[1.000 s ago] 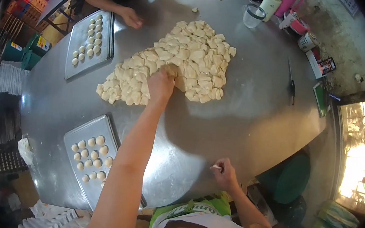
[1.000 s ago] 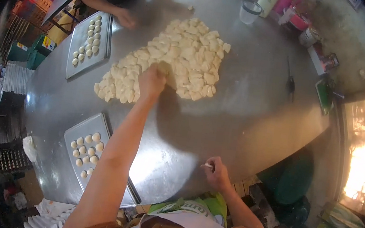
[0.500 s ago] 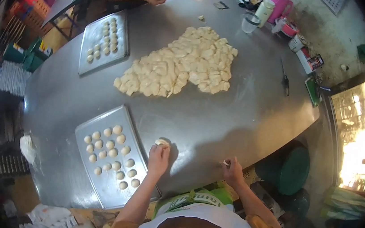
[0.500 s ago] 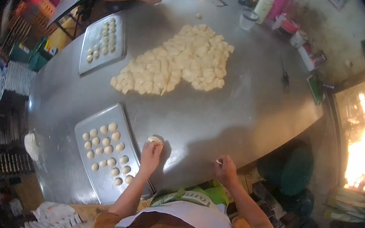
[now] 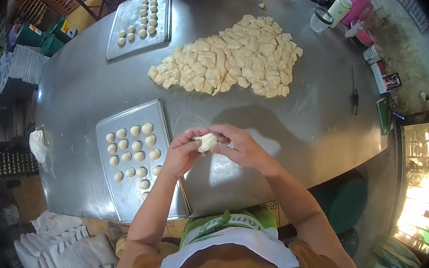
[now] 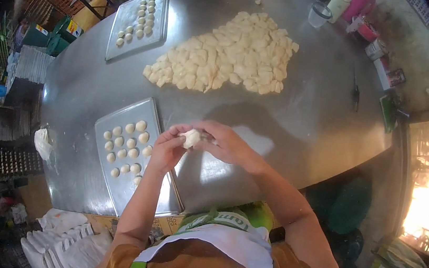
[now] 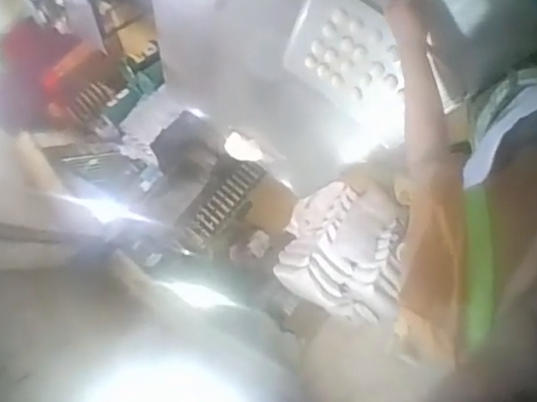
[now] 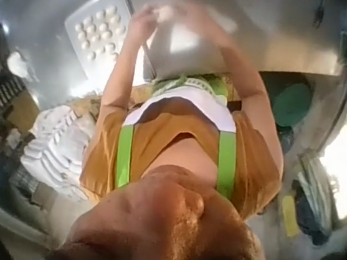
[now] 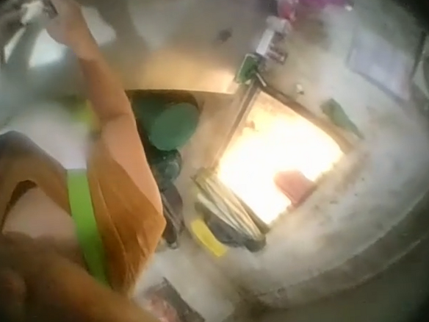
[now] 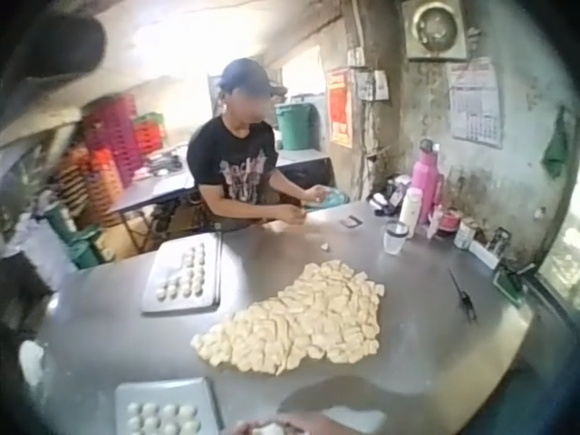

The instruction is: Shaping divided dough pieces into small round balls and placing them onto a baking tray.

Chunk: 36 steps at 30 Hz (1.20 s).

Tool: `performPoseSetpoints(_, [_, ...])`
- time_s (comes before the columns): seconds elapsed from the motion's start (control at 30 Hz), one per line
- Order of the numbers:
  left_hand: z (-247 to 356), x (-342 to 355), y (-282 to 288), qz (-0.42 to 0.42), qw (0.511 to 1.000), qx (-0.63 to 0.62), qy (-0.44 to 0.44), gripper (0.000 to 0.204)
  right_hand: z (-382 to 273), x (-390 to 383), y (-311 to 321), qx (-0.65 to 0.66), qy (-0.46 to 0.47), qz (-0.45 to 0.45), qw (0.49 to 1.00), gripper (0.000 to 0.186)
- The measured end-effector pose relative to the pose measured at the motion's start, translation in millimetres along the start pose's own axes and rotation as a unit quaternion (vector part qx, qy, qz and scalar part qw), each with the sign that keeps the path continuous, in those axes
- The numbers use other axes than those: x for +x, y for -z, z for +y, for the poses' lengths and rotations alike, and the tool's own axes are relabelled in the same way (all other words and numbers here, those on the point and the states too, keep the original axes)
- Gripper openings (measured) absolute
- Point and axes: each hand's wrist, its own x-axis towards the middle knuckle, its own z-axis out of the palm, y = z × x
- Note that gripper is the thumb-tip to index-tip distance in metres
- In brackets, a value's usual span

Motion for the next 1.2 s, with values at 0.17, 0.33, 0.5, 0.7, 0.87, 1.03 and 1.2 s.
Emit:
performPoseSetpoints(0.17, [-7, -13, -12, 0.001, 0.951, 0.29, -0.106, 0.033, 2, -14, -21, 0.02, -0.024, 0.071, 0.997, 0.026])
performPoseSetpoints(0.33, [-27, -22, -50, -0.082, 0.822, 0.538, -0.166, 0.036, -24, -45, -32, -0.135, 0.105, 0.129, 0.977, 0.013])
performPoseSetpoints(0.5, [-37, -45, -67, -0.166, 0.748, 0.606, -0.216, 0.028, 14, -88, -38, -0.185, -0.01, 0.201, 0.962, 0.018])
performPoseSetpoints(0.7, [-33, -60, -81, -0.182, 0.879, 0.398, -0.191, 0.021, 82, -149, -8, -0.299, -0.118, 0.257, 0.911, 0.015])
performPoseSetpoints(0.87, [-113, -5, 35, 0.079, 0.612, 0.735, -0.281, 0.027, 124, -189, -16, -0.574, -0.123, 0.189, 0.787, 0.022])
performPoseSetpoints(1.03, [-97, 79, 18, 0.137, 0.524, 0.771, -0.335, 0.023, 165, -102, 48, -0.547, -0.104, 0.28, 0.782, 0.026])
performPoseSetpoints(1.2, [-139, 107, -11, 0.091, 0.579, 0.776, -0.234, 0.024, 171, -27, 30, -0.441, -0.076, 0.214, 0.868, 0.017])
